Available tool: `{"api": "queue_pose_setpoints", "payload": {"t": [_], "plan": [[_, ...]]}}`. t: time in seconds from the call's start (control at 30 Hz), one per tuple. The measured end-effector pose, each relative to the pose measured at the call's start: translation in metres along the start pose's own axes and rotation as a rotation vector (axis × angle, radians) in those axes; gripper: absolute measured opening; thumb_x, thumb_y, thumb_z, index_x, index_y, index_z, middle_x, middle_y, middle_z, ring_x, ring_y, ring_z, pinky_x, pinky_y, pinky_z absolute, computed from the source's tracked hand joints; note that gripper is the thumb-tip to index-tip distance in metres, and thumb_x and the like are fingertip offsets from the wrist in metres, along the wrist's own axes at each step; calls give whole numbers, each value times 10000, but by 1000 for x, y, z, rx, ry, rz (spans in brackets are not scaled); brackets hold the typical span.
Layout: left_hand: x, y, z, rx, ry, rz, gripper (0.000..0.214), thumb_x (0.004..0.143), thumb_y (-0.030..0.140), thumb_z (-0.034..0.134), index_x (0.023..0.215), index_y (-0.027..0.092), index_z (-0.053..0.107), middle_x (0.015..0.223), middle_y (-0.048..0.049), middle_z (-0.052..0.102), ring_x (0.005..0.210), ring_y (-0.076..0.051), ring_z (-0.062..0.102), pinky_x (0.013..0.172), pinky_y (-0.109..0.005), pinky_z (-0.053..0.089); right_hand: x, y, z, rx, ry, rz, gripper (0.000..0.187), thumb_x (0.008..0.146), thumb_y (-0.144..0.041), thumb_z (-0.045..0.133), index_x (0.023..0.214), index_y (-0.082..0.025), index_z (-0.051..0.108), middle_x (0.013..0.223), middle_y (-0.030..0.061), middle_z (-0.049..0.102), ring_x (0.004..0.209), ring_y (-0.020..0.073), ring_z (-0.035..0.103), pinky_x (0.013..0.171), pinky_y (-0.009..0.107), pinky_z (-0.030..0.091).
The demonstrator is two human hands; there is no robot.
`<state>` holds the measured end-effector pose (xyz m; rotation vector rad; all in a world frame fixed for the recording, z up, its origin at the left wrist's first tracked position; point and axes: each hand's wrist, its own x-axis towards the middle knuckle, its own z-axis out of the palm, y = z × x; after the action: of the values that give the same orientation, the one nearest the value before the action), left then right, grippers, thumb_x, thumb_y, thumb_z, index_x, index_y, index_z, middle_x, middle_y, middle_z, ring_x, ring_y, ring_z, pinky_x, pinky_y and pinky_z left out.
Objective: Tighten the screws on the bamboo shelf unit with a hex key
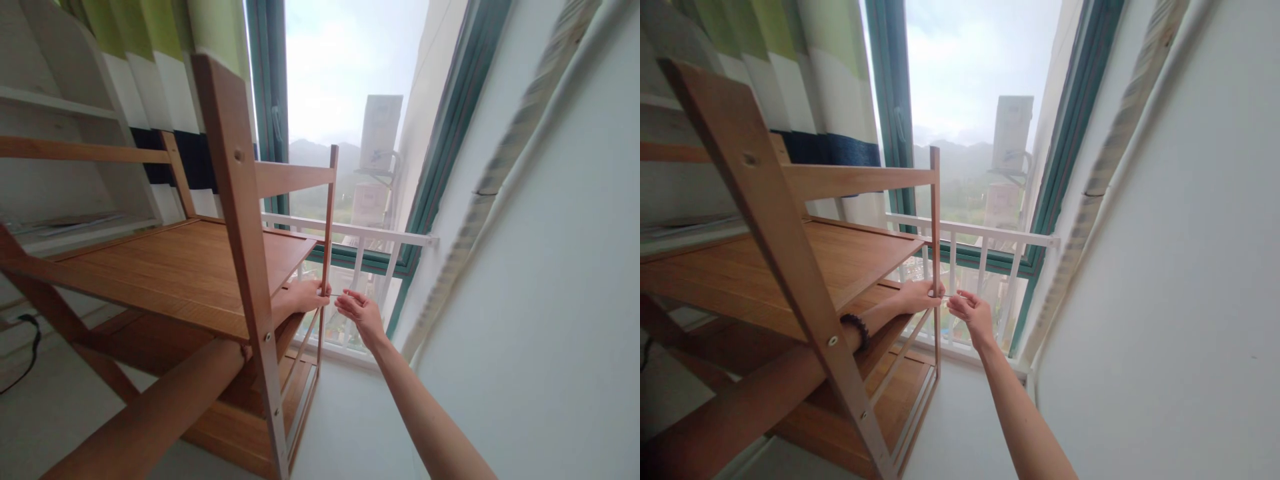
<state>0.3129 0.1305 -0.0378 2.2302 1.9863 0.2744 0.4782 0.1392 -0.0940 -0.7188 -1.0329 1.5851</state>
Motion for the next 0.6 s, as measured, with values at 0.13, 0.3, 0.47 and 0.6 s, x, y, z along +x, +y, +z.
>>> {"api": "queue_pose_setpoints", "payload": {"t": [0.13,0.3,0.47,0.6], "plan": [[-1,0,-1,-7,-4,1,250,716,365,453,911,278,584,924,24,667,933,-223,592,945,-432,329,-2,1,-2,-248,26,-109,363,651,-442,686,812,-120,640,592,28,657,526,150,639,508,258,514],[-2,2,-3,-8,-8,-11,257,722,374,457,915,267,589,904,17,669,912,-209,594,943,-399,335,-2,-1,7,-379,52,17,353,754,-436,559,540,-158,521,355,-49,465,303,68,470,323,169,330],[-2,2,-3,-4,-5,-10,257,724,377,459,918,271,590,906,14,670,902,-212,597,927,-404,349,1,-11,9,-331,-22,155,257,722,-358,597,584,-148,546,372,-58,458,310,69,469,313,165,303],[-1,1,-2,-5,-4,2,268,731,390,457,935,273,586,917,17,668,921,-212,594,941,-401,341,-3,-15,2,-282,-53,52,267,660,-345,687,812,-139,613,662,27,666,578,124,640,435,179,420]]}}
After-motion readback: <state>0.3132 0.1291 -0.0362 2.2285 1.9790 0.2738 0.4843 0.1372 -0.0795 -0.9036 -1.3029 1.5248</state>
